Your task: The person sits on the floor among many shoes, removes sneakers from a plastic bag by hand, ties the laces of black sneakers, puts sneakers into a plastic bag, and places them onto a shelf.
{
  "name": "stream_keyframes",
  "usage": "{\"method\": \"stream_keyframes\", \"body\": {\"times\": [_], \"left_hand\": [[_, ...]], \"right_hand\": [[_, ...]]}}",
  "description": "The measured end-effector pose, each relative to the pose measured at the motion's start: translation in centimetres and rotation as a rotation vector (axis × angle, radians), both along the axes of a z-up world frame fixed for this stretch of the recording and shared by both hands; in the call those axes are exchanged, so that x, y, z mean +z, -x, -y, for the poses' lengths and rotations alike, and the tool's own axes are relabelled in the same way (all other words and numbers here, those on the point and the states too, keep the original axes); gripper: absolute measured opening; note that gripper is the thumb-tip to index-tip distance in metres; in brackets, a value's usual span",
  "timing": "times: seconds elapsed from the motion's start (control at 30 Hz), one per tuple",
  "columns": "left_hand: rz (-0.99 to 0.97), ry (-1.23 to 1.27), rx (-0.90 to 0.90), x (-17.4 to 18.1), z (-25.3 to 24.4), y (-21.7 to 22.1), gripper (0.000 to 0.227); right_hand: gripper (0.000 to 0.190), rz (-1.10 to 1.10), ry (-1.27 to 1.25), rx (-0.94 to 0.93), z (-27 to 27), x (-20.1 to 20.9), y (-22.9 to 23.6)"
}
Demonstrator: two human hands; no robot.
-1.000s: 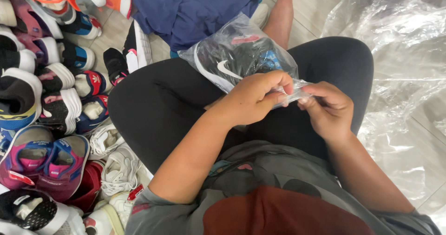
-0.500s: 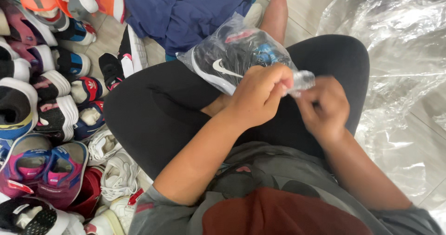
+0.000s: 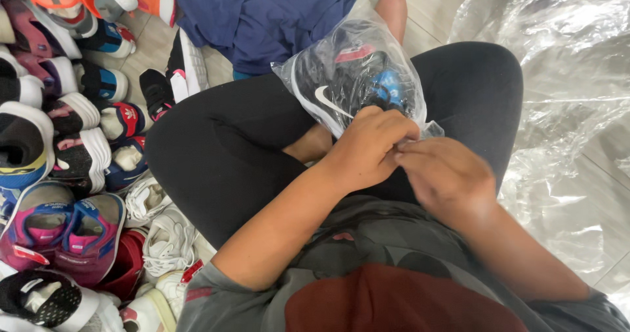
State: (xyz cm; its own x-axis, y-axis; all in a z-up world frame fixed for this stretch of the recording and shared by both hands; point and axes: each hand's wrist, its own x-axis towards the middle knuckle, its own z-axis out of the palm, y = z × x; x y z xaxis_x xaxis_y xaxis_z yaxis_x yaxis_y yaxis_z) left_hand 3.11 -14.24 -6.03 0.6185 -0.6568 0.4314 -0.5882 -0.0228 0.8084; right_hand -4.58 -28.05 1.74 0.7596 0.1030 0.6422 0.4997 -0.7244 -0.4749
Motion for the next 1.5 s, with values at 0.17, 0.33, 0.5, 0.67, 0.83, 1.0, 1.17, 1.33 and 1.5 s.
{"method": "stream_keyframes", "body": {"times": [0.17,0.33,0.5,0.67,0.83,1.0,1.17,1.33,1.5], "left_hand": [[-0.125,-0.053,-0.061,2.0,-1.0,-0.7,0.019],[-0.059,-0.021,-0.075,1.8,-1.2,-0.8,0.012],[-0.304,0.146,0.074,1.0,-0.5,-1.8,0.016],[-0.914,0.362,0.1,2.4,-0.2,-2.5,0.011],[-0.868,0.311,0.112,2.5,-1.7,-2.3,0.007],[-0.557,0.191,0.117,5.7,-3.1,-1.8,0.008],[-0.1,0.336,0.007,7.3,-4.3,-2.0,0.014],[0.315,0.174,0.229,7.2,-4.5,-1.2,0.024],[0.527,0.164,0.42,6.0,-4.1,-2.0,0.013]], "right_hand": [[0.037,-0.434,-0.116,-0.016,3.8,2.2,-0.3],[0.014,-0.636,-0.414,0.034,4.6,-1.3,-1.5],[0.006,-0.623,-0.66,-0.211,3.6,-4.3,-2.1],[0.014,-0.41,-0.602,-0.168,-0.4,-0.7,-0.9],[0.011,-0.467,-0.645,-0.098,-1.5,-2.0,-0.7],[0.019,-0.554,-0.636,-0.115,-0.8,-0.7,-1.1],[0.028,0.166,-0.002,0.164,-0.1,-1.4,-4.7],[0.032,0.071,-0.139,0.275,-1.0,-3.0,-6.0],[0.023,0.162,-0.128,0.146,-3.0,-3.4,-7.4]]}}
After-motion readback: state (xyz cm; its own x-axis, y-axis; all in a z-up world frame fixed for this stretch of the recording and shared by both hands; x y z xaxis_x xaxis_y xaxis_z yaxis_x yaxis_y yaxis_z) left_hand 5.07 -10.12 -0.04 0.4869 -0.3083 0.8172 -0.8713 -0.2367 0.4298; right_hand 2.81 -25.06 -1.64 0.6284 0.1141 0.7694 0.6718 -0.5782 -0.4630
